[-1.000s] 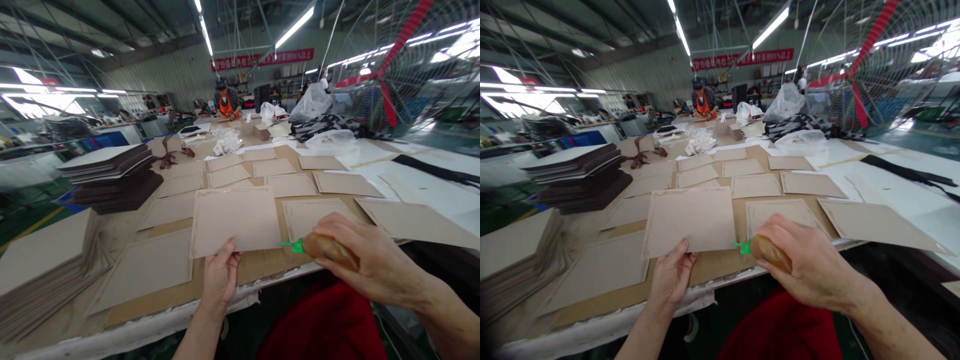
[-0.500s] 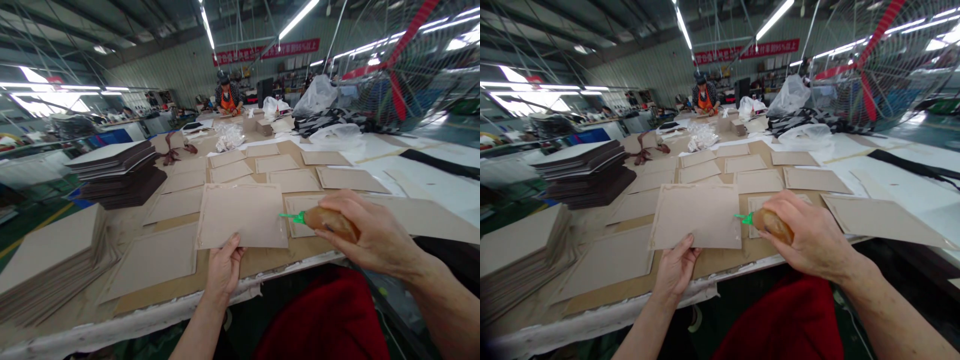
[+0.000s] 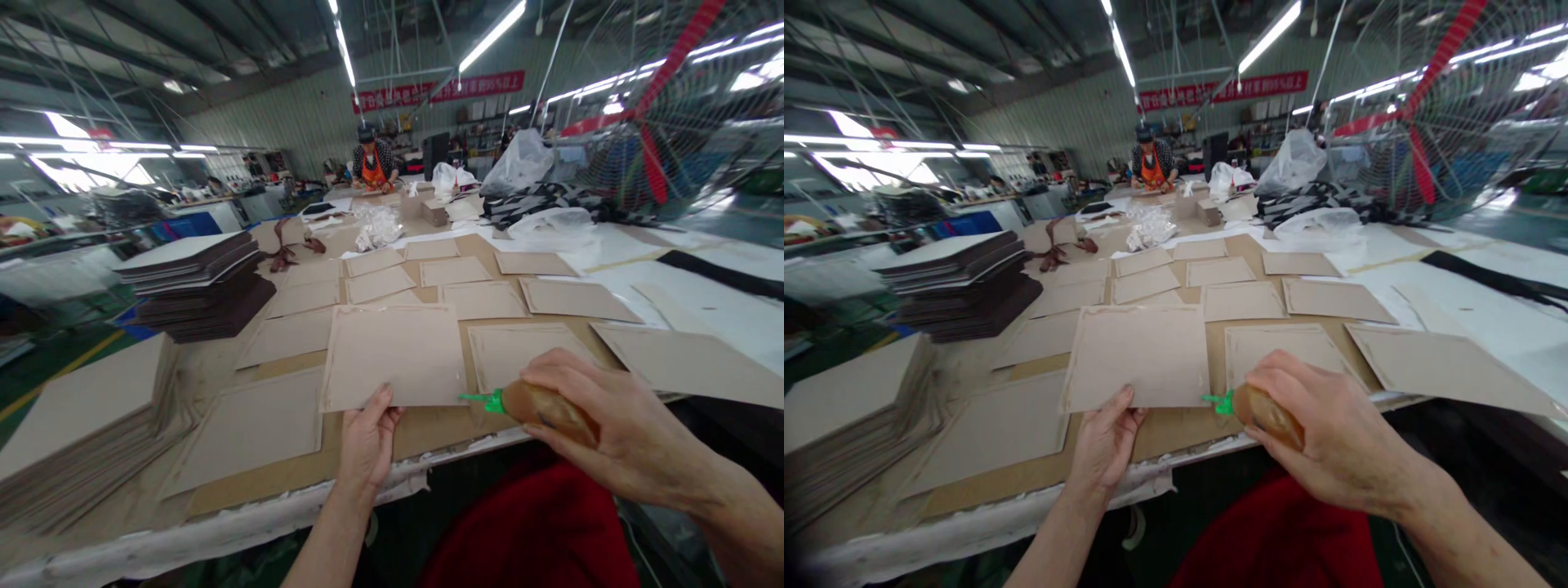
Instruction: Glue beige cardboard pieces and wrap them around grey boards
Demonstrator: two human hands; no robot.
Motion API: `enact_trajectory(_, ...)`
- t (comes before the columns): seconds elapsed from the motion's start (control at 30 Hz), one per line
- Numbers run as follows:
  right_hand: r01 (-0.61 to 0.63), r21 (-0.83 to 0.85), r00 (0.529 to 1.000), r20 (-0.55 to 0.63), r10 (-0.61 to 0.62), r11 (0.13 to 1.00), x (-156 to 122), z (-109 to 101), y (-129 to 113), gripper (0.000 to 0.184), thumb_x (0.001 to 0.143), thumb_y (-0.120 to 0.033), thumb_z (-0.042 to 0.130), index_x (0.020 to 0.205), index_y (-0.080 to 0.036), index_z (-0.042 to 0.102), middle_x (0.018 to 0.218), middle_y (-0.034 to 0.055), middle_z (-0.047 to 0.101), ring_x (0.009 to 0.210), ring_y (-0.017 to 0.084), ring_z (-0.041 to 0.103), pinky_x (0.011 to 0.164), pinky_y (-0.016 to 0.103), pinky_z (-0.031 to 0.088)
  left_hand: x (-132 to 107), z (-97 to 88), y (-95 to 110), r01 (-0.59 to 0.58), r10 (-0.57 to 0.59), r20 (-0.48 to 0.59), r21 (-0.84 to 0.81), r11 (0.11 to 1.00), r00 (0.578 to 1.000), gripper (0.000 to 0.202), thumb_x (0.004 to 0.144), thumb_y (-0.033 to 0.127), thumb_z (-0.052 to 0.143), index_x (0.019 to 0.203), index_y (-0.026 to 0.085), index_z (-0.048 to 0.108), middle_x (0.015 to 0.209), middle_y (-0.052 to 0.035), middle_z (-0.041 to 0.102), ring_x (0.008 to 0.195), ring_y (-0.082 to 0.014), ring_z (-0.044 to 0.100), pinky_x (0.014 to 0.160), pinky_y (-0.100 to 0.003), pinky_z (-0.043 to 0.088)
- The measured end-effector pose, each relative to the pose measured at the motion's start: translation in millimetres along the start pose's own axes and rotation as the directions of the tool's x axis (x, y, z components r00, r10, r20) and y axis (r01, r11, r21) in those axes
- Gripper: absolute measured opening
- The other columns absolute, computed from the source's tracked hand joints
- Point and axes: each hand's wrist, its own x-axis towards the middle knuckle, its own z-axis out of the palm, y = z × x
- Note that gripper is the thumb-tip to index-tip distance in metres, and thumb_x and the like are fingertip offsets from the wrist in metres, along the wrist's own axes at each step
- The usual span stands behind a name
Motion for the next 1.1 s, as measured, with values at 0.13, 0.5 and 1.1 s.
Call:
enact_trajectory(0.13, 0.010, 0.001, 0.999, -0.048, -0.010, 1.000, 0, -2, 2, 0.027, 0.094, -0.028, 0.060, 0.118, -0.022, 0.051, 0.109, 0.0061, 0.056, 0.094, 0.018, 0.057, 0.077, 0.030, 0.048, 0, -1.7, 0, -0.004, 0.003, 0.013, 0.012, 1.000, 1.000, 0.041, 0.051, 0.020, 0.094, 0.086, 0.017, 0.071, 0.084, -0.0015, 0.071, 0.072, -0.0150, 0.065, 0.054, -0.024, 0.056)
enact_trajectory(0.5, -0.045, -0.180, 0.957, -0.289, -0.009, 0.983, 31, -11, 29, 0.028, 0.090, -0.034, 0.064, 0.111, -0.021, 0.053, 0.108, 0.0066, 0.057, 0.094, 0.023, 0.058, 0.077, 0.034, 0.045, -1, -7.2, -2, 0.002, -0.006, 0.084, 0.046, 0.999, 0.996, 0.032, 0.059, 0.021, 0.091, 0.085, 0.016, 0.073, 0.086, -0.0039, 0.073, 0.080, -0.0168, 0.067, 0.065, -0.025, 0.057)
enact_trajectory(1.1, -0.370, 0.605, 0.781, -0.208, 0.588, 0.705, -8, 49, 19, 0.060, 0.072, -0.037, 0.080, 0.127, -0.025, 0.056, 0.106, 0.0051, 0.063, 0.089, 0.024, 0.060, 0.077, 0.035, 0.048, 12, -5.1, 11, -0.030, 0.038, -0.082, 0.101, 0.994, 0.996, 0.052, 0.052, 0.021, 0.091, 0.099, 0.027, 0.070, 0.107, 0.0029, 0.071, 0.082, -0.0162, 0.064, 0.058, -0.024, 0.059)
